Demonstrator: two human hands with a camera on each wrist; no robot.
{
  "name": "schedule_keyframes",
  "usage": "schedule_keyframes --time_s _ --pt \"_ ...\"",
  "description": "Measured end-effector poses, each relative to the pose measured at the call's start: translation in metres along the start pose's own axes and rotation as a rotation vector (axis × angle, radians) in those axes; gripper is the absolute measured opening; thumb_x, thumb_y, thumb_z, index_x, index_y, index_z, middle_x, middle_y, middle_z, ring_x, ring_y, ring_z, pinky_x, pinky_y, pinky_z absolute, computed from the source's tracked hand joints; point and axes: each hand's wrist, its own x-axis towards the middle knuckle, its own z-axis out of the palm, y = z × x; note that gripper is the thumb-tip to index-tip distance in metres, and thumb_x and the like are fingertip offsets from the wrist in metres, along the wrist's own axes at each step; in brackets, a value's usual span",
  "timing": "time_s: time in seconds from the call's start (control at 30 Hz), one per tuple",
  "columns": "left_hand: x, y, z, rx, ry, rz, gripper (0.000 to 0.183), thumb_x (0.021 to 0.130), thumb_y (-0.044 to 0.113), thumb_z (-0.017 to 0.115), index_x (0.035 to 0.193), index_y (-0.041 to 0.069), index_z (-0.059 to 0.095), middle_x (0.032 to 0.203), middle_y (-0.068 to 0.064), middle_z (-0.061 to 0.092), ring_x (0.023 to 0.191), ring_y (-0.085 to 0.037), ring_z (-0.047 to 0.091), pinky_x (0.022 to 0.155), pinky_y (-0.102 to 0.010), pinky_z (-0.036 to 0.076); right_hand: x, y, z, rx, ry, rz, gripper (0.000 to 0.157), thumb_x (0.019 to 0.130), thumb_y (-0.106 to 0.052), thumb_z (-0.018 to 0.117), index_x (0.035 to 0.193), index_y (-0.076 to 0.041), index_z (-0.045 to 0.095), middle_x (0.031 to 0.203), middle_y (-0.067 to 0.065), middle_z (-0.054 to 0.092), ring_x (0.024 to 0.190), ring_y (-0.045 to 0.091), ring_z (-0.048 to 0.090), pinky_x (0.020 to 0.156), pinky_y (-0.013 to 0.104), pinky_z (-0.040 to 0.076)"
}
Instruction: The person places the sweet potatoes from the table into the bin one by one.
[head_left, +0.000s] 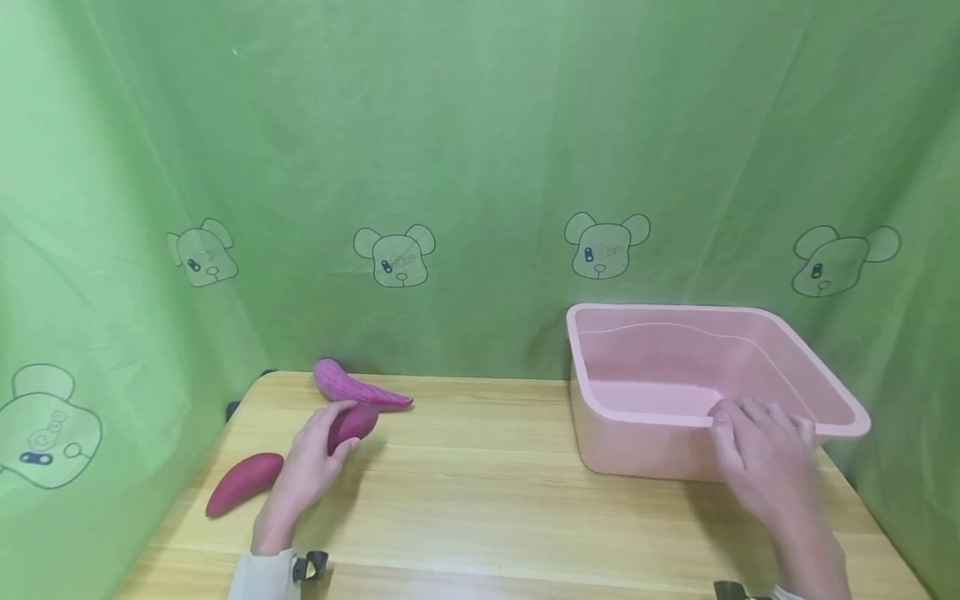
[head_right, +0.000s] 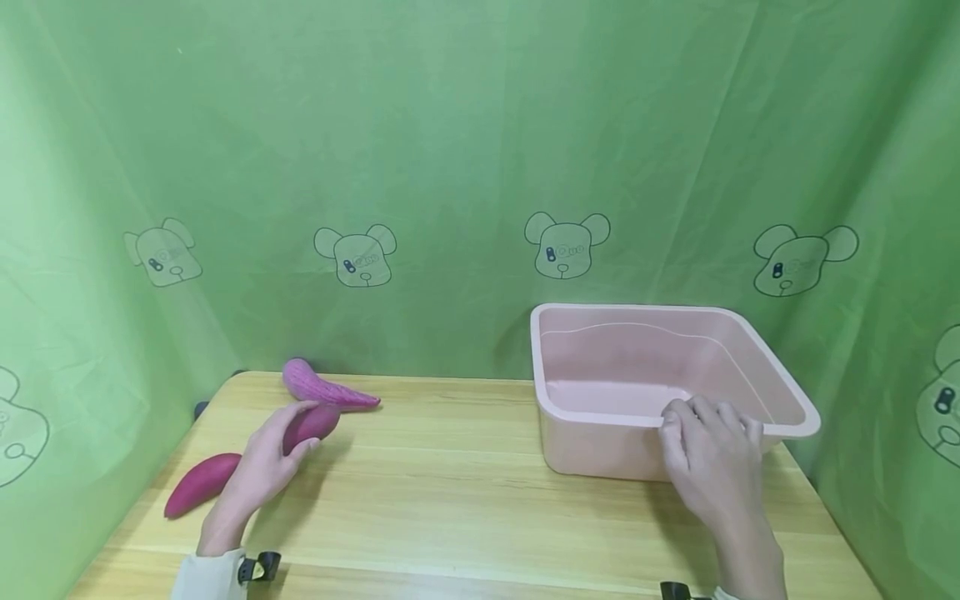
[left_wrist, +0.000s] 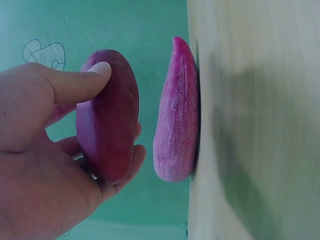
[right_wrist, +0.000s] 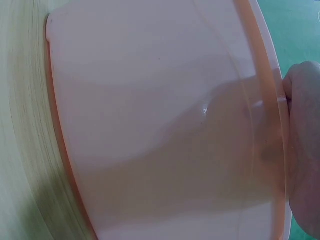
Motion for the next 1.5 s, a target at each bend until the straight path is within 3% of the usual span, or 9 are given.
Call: schedule_keyframes --time_s 0.5,1.5 --pt "0.003 0.006 -0.006 -0.029 0.004 0.027 0.055 0.094 0.003 0.071 0.145 0.005 0.051 0.144 -0.019 0.055 0.134 -0.042 0.050 0.113 -0.060 0.038 0.000 0.002 0.002 0.010 0.016 -0.003 0.029 0.106 -0.017 0.037 0.101 -0.009 0.064 0.104 0.017 0.064 0.091 0.036 0.049 0.086 0.063 0.027" --pt "0.001 0.032 -0.021 -0.035 0.073 0.070 0.055 0.092 0.002 0.075 0.143 0.008 0.055 0.141 -0.019 0.058 0.127 -0.044 0.055 0.104 -0.063 0.046 0.001 0.002 0.002 0.013 0.013 -0.011 0.029 0.106 -0.017 0.037 0.101 -0.009 0.063 0.101 0.014 0.063 0.089 0.033 0.047 0.086 0.062 0.027"
